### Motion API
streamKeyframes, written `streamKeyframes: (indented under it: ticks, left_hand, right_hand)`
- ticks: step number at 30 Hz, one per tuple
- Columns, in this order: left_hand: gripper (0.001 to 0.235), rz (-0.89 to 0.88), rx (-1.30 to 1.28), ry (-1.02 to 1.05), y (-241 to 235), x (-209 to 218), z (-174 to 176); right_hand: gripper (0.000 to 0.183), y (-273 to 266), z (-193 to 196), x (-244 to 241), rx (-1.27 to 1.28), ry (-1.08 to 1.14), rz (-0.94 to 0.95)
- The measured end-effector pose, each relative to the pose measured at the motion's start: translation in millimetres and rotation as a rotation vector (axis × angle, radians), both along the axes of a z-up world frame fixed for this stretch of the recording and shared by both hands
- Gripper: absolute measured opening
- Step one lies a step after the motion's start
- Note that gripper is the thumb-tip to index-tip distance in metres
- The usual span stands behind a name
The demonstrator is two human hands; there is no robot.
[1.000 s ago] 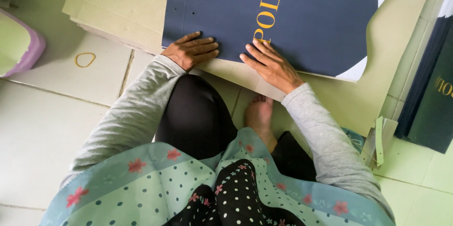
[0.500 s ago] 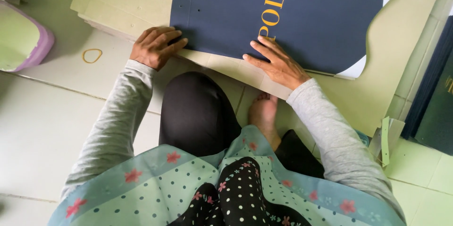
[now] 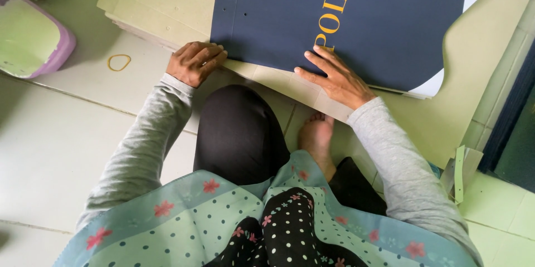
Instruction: The person folds a dark blue cover sheet with gold lettering over a white paper insert, smoothing the edges to secure it. They then place the finished cover aside and pick up a small white rectangular piece, applying a white substance to it with a small stick before pressing it onto a surface.
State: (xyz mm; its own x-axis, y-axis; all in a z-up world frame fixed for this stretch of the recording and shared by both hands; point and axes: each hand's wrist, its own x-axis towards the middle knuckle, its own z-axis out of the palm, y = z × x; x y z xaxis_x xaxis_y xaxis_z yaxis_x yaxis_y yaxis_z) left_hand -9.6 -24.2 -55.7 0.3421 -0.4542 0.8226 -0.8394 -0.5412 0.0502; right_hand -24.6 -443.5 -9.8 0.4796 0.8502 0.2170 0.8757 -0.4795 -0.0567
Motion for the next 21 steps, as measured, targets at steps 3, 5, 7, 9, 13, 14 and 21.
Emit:
streamKeyframes:
  ticks: [3, 5, 7, 9, 13, 14, 21]
  left_hand:
    - [0.028, 0.011, 0.003, -0.028, -2.8, -2.7, 10.5]
    - [0.026, 0.019, 0.009, -0.034, -2.4, -4.4, 7.5]
    - [0.025, 0.025, 0.014, -0.041, -3.6, -7.7, 10.1]
    - [0.022, 0.101, 0.046, -0.046, -4.0, -13.5, 18.8]
    - [0.028, 0.176, 0.132, 0.02, 0.9, -30.5, -3.9]
    - [0.033, 0.22, 0.18, 0.078, -0.1, -32.4, -10.1]
    - [0.047, 0.193, 0.276, 0.092, -34.0, -12.8, -12.1]
  right_hand:
    - [0.057, -0.6, -5.7, -0.2, 0.014, -0.031, -0.002]
    - [0.058, 1.0, -4.3, -0.7, 0.015, -0.031, -0.003]
    - [0.059, 1.0, -3.9, -0.9, 0.015, -0.032, -0.006]
    - [0.059, 1.5, -5.7, 0.1, 0.011, -0.051, -0.006]
    - [0.058, 0.5, -9.2, 1.2, 0.011, -0.073, -0.003]
    - [0.057, -0.2, -12.5, 1.6, 0.013, -0.062, -0.01]
    - [0.057, 8.2, -21.1, -5.0, 0.009, -0.041, -0.111]
